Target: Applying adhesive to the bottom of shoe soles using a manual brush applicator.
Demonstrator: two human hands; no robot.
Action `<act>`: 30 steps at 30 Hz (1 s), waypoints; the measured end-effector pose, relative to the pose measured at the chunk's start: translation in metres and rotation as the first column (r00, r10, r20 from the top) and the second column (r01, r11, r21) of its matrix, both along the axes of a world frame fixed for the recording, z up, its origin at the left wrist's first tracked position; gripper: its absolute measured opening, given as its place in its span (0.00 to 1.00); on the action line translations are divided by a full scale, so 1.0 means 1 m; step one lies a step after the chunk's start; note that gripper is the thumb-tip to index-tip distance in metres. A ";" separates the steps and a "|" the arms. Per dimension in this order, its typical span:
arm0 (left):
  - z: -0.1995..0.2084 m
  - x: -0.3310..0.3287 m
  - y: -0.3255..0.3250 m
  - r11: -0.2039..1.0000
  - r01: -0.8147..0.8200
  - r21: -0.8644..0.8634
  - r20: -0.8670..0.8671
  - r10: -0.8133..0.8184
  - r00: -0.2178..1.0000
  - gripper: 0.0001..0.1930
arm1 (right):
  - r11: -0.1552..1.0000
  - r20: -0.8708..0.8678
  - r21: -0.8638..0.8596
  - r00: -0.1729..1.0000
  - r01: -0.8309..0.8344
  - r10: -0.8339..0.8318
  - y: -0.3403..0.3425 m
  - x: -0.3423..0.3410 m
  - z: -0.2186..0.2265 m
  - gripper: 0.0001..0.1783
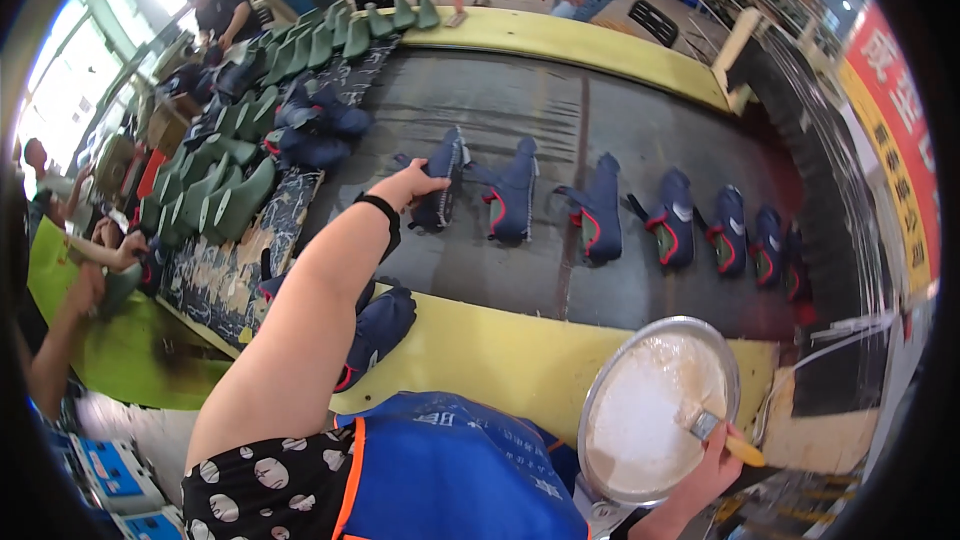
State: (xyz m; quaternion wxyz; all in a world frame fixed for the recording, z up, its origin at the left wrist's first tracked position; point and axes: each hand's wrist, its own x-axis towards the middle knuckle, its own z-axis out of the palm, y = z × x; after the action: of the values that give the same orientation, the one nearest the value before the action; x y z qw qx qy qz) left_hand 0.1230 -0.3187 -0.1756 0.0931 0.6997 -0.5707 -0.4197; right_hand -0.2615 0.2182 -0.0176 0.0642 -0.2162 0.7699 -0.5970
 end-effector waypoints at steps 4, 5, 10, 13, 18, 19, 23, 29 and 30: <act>0.056 0.065 -0.039 0.975 0.106 -0.193 0.262 -0.053 0.964 0.38 | 0.998 -0.007 0.063 1.000 0.006 -0.006 -0.005 -0.009 0.000 0.17; 0.062 0.078 -0.041 0.899 -0.062 -0.433 0.436 0.270 0.859 0.35 | 0.997 -0.034 0.076 0.999 -0.005 0.007 -0.007 -0.014 -0.001 0.17; 0.095 0.172 -0.062 0.795 -0.088 -0.600 0.534 0.480 0.696 0.38 | 0.999 -0.077 0.050 0.997 0.007 -0.003 -0.025 -0.026 -0.001 0.15; 0.085 0.209 -0.071 0.871 0.116 -0.477 0.568 0.205 0.797 0.34 | 0.998 -0.092 0.057 0.995 -0.030 0.035 -0.039 -0.019 0.009 0.14; 0.066 0.210 -0.090 0.819 0.293 -0.494 0.710 0.185 0.679 0.14 | 0.985 -0.088 0.125 0.988 -0.116 0.128 -0.062 0.006 0.018 0.15; 0.066 0.208 -0.090 0.796 0.361 -0.486 0.746 0.163 0.645 0.13 | 0.989 -0.102 0.109 0.989 -0.099 0.110 -0.066 0.010 0.017 0.13; 0.076 0.187 -0.073 0.801 0.487 -0.348 0.836 0.029 0.549 0.12 | 0.991 -0.131 0.086 0.985 -0.099 0.110 -0.070 0.017 0.012 0.12; 0.061 0.098 0.032 0.698 0.712 0.082 0.889 -0.374 0.265 0.11 | 0.986 -0.113 0.109 0.984 -0.125 0.137 -0.065 0.019 0.006 0.12; 0.060 0.079 0.051 0.682 0.715 0.157 0.883 -0.421 0.208 0.12 | 0.987 -0.106 0.094 0.984 -0.132 0.142 -0.064 0.020 0.006 0.12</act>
State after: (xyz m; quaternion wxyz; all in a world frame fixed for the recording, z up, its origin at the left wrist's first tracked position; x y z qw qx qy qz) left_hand 0.2021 -0.2678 -0.1156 -0.2735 0.5217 -0.8039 0.0827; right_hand -0.2412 0.1544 -0.0120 0.0712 -0.2989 0.7807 -0.5441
